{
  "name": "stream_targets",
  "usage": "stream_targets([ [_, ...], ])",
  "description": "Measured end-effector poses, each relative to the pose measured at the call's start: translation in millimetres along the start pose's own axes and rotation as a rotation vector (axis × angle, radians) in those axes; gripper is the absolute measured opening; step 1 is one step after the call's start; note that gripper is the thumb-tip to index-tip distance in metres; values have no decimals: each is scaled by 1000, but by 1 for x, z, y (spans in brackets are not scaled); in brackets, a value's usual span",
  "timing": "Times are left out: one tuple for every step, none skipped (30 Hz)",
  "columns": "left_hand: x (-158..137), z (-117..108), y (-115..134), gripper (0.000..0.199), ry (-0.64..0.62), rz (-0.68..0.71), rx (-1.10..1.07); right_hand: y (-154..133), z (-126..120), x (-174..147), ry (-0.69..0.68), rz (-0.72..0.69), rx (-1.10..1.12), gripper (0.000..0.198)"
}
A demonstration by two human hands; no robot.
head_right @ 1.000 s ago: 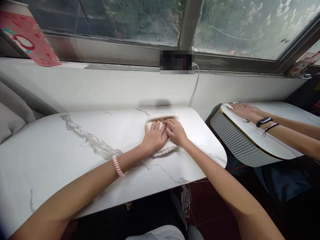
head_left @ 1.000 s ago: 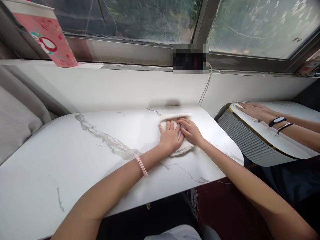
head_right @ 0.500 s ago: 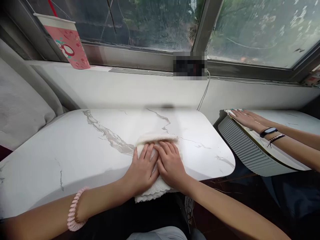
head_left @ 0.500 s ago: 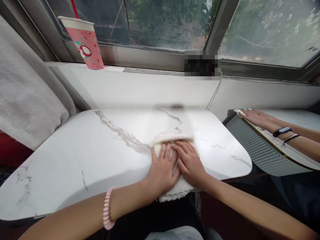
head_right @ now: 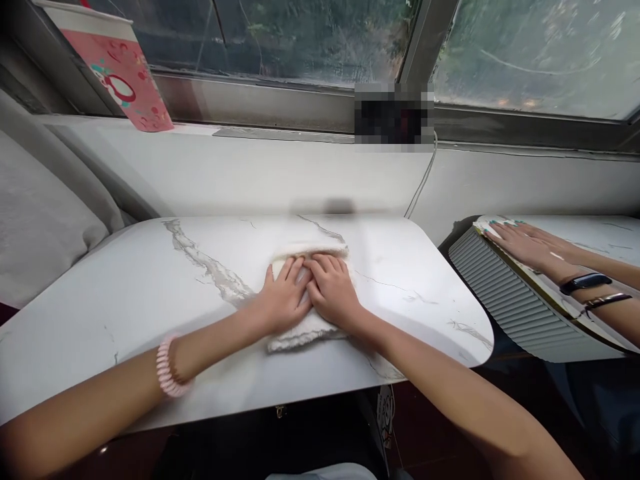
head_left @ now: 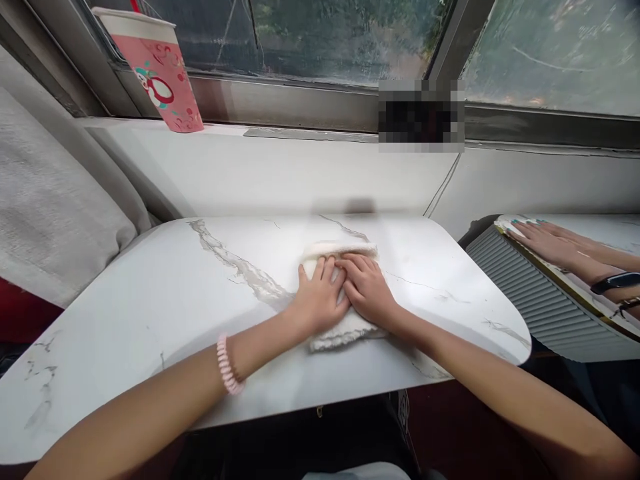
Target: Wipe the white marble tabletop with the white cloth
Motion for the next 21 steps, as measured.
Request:
stream_targets([
  [11,-2,-6,60,2,0,-12,7,2,10,10,15,-3,41],
  [21,-4,-12,59,8,-2,-23,13,3,21,21,30,-6,40],
  [32,-6,-18,58,17,-4,-34,20,5,32,31,45,-9,39],
  [43,-8,-23,58,30,-5,-41,26,6,42,42,59,-8,38],
  [54,-10,-29,57,44,-6,-43,33,8,52,52,71,-5,37],
  [64,-12,-34,56,54,-8,-41,38,9,62,61,82,0,36],
  [74,-13,-39,55,59,-8,-33,44,11,71,72,94,4,35],
  [83,-14,-44,55,57,-8,-23,49,12,79,86,110,7,34],
  [92,-15,-48,55,52,-5,-10,54,13,88,101,128,6,34],
  [100,-16,-53,55,45,-3,3,58,15,95,118,149,3,34],
  [108,-17,-57,56,38,0,13,63,16,102,132,169,-2,34],
  [115,-18,-61,56,34,1,20,66,18,109,142,186,-8,34],
  [122,-18,-65,56,33,2,23,69,20,116,149,199,-13,34],
  [127,-19,-69,56,33,1,24,72,21,122,152,206,-18,34],
  [132,-19,-73,56,37,-3,23,74,23,127,154,211,-22,34],
  [137,-20,-76,55,44,-7,22,76,24,132,155,214,-25,34],
  [140,-20,-79,54,51,-11,20,77,25,136,155,217,-30,34],
  [142,-20,-80,53,59,-13,16,79,26,139,155,219,-34,34],
  [143,-20,-82,53,69,-15,12,80,26,142,154,220,-38,33],
  [144,-20,-82,52,79,-16,9,81,27,143,155,220,-42,33],
  [144,-20,-82,52,88,-18,5,81,27,143,157,220,-46,32],
])
Point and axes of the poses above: each hand's wrist, its own x-axis towards the middle knuckle, its own z-axis out of the palm, y = z × x, the point moved 7 cm from there along x, towards the middle knuckle, and after that the axes turned 2 degrees about -y, right-handed, at the moved point
